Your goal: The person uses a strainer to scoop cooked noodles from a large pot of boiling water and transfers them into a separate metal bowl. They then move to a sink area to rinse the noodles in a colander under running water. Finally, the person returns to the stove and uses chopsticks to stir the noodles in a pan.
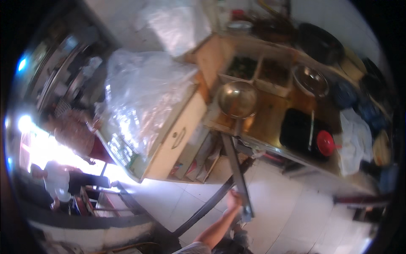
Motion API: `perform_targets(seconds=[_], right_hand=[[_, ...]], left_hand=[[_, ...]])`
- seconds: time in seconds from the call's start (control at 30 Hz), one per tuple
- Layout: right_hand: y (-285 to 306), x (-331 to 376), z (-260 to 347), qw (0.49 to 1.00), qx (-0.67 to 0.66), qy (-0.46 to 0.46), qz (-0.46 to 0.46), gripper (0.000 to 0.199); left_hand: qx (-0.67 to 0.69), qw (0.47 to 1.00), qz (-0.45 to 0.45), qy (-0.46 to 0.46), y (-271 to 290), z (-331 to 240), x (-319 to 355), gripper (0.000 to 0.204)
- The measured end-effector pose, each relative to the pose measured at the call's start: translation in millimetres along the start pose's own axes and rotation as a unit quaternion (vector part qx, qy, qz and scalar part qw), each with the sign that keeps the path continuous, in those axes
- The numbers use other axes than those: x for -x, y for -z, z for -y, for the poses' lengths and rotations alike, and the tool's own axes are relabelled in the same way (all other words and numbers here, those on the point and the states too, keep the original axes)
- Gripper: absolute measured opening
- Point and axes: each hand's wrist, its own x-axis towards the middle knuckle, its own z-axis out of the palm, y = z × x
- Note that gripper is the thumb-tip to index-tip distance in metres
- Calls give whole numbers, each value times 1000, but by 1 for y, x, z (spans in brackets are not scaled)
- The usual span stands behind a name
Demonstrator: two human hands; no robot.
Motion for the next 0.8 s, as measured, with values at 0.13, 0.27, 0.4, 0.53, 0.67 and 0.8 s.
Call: perform_targets(seconds=[0.13,0.27,0.4,0.53,0.67,0.8], right_hand=[[-31,18,-18,947,-313,51,47,24],[-23,1,-51,931,-171,316,60,18],[29,71,78,846,-516,-132,12,21],[16,56,-10,988,32,137,58,20],[37,49,32,991,-20,89,-94,23],[86,32,132,964,-49,233,-118,30]], left_hand=[[299,928,154,161,-86,-66,-18,47],[451,839,218,211,-137,-149,-54,66],[519,789,278,174,-196,-205,-96,62],[447,819,313,177,-180,-196,-95,57],[430,775,459,59,-115,-196,-82,54],[324,720,611,-66,-20,-124,-74,36]])
